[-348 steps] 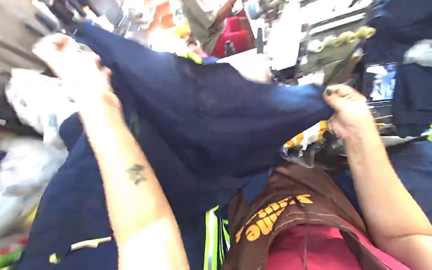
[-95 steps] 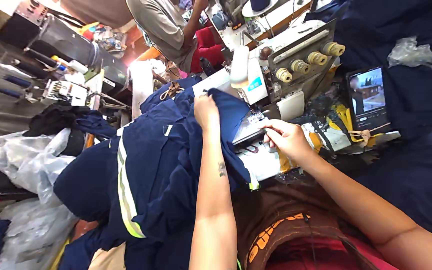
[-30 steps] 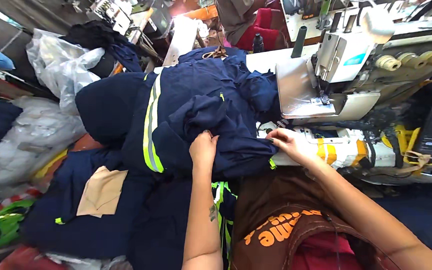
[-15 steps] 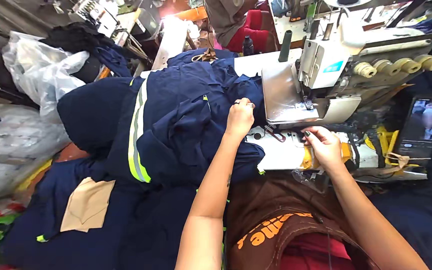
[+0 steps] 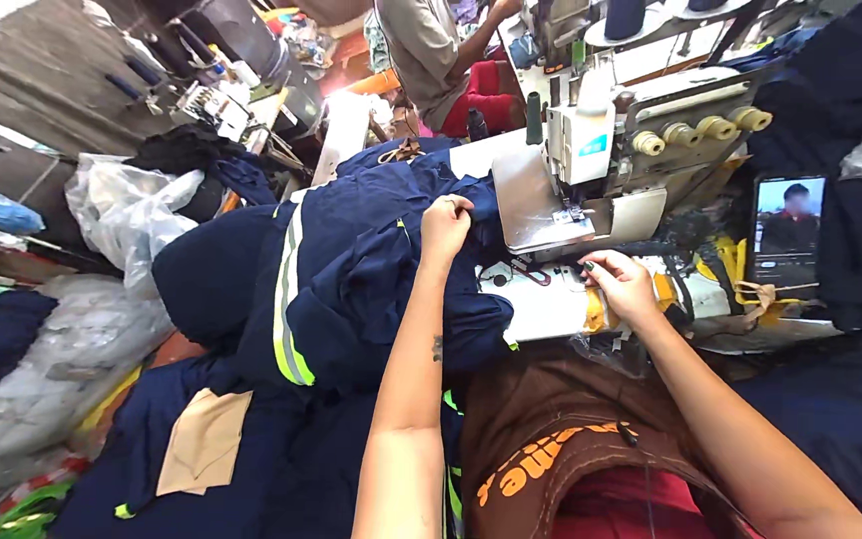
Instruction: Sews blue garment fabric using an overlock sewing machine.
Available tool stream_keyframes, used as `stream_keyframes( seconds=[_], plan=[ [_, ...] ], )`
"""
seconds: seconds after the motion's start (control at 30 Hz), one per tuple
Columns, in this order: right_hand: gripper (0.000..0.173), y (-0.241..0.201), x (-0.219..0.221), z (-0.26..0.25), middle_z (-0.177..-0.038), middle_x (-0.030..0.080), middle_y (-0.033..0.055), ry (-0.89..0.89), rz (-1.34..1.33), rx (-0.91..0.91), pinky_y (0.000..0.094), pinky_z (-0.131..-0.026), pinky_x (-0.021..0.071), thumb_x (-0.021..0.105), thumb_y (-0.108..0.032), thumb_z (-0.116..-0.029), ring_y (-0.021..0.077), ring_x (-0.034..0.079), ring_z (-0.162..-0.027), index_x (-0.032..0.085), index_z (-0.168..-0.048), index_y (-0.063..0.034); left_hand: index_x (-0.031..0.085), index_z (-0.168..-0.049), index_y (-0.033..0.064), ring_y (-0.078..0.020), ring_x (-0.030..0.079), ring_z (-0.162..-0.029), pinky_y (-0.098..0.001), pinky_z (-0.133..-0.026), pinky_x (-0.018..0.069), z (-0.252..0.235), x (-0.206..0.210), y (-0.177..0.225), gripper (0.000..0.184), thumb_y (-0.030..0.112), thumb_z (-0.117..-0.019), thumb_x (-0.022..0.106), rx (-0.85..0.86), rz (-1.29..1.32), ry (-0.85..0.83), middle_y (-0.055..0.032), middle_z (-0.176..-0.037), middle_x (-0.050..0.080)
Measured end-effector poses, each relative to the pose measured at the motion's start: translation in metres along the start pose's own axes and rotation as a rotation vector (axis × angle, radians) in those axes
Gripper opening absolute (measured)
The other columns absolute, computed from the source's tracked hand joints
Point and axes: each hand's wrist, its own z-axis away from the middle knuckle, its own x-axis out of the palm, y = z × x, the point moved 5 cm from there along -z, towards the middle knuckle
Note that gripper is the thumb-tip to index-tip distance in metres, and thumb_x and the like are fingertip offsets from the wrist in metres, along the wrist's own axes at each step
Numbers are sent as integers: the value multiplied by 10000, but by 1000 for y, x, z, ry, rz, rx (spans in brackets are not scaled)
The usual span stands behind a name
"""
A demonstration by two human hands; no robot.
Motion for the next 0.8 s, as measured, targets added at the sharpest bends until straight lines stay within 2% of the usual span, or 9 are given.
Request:
stream_keyframes(
  seconds=[0.13,0.2,0.27,0.37,0.43,0.47,0.57,0.7,0.8],
  plan=[
    [157,-13,-3,1,-913,724,54,14,-46,59,261,-748,611,592,-88,-1013,89,700,-778,722,-1075,-22,756,-1070,42,-148,698,-1004,-325,-913,576,2,-52,44,178,49,-944,631,92,229,205,-110,-1098,725],
    [155,-41,-2,5,-952,720,47,32,-40,12,264,-789,596,600,-86,-1000,78,690,-833,730,-1065,-32,753,-1070,39,-82,700,-940,-252,-856,588,11,-71,73,155,46,-944,663,169,350,204,-74,-1054,733],
    [143,-79,1,10,-1028,706,43,33,-53,-114,270,-856,588,634,-64,-971,86,680,-938,739,-1067,-47,754,-1049,45,-58,697,-887,-229,-806,591,27,-77,98,127,48,-936,696,199,423,154,-44,-1007,736],
    [299,-122,7,11,-1199,665,77,-18,-79,-222,317,-954,563,680,-112,-945,132,650,-1091,665,-1235,-41,754,-1034,46,-72,698,-862,-236,-763,605,57,-68,125,120,33,-920,720,236,467,57,-38,-1000,729],
    [427,-136,11,10,-1266,649,78,-59,-142,-194,314,-949,556,713,-164,-939,134,645,-1111,606,-1337,-50,742,-1050,45,-72,690,-832,-228,-727,604,79,-56,139,137,13,-919,721,262,485,1,-36,-1004,712],
    [413,-139,12,10,-1230,662,67,-66,-199,-176,299,-918,569,721,-137,-932,121,660,-1063,612,-1322,-52,743,-1045,39,-76,692,-822,-231,-721,608,86,-49,143,141,3,-910,729,261,518,0,-36,-997,715],
    [171,-139,9,17,-987,714,32,8,-379,-146,259,-819,602,719,-6,-915,81,688,-874,694,-1082,-25,742,-1027,37,-93,700,-829,-251,-734,617,108,-28,148,132,-8,-904,736,177,715,44,-31,-982,726],
    [124,-140,-4,27,-1012,722,36,43,-568,-141,257,-812,589,611,-27,-1001,83,682,-897,725,-1048,-30,728,-1112,109,-114,727,-891,-287,-810,619,129,10,151,140,149,-1003,650,27,1349,19,-33,-1011,746],
    [84,-145,-9,33,-1017,667,40,81,-559,-226,252,-807,582,661,22,-948,93,650,-918,716,-997,-20,739,-1099,89,-123,722,-850,-292,-773,620,137,42,151,176,60,-925,733,-90,1510,1,-58,-1002,746]
  ],
)
